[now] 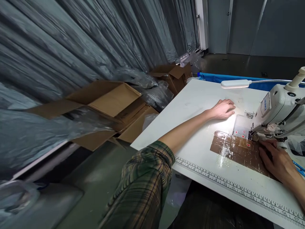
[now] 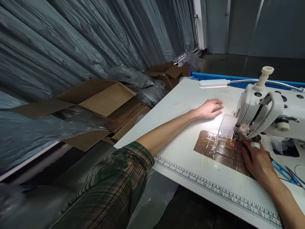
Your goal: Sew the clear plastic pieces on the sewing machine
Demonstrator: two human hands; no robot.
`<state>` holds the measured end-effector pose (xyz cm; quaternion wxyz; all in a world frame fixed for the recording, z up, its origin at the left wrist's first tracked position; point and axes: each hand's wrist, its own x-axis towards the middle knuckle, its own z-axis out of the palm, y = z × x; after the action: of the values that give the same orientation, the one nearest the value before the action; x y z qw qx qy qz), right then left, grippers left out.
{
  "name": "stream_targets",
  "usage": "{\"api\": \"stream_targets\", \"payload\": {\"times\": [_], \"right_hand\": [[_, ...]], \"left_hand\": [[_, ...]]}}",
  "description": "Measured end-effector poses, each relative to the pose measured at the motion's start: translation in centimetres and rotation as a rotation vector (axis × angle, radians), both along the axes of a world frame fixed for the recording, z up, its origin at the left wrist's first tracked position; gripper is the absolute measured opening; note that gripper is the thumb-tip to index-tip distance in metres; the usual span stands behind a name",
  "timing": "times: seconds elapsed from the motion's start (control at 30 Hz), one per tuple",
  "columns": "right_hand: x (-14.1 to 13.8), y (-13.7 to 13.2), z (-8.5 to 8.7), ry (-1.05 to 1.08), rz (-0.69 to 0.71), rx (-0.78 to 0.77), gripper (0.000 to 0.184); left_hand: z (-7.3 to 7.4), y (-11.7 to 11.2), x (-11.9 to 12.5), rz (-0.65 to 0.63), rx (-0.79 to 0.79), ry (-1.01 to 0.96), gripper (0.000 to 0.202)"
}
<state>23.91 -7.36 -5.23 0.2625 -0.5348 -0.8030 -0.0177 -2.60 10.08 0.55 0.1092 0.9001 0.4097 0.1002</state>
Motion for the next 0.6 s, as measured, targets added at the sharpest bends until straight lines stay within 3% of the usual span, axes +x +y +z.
{"api": "stream_targets", "payload": {"times": [0.1, 0.2, 0.4, 0.6], "right_hand": [[-0.1, -0.1, -0.1, 0.004, -0.018, 0.034, 0.038], [-0.1, -0.2, -0.3, -0.024, -0.049, 0.036, 0.040], [0.1, -0.2, -1.1, -0.027, -0.064, 0.041, 0.041], [-0.1, -0.1, -1.1, -0.022, -0.073, 0.020, 0.042]], "left_hand": [[0.1, 0.0, -1.1, 0.208, -0.033, -0.105, 0.031], [0.2, -0.4, -1.9, 0.320, -0.049, -0.129, 0.031], [0.3, -1.4, -1.4, 0.351, -0.128, -0.281, 0.012], [0.8, -1.0, 0.5, 0.405, -0.357, -0.489, 0.009]]}}
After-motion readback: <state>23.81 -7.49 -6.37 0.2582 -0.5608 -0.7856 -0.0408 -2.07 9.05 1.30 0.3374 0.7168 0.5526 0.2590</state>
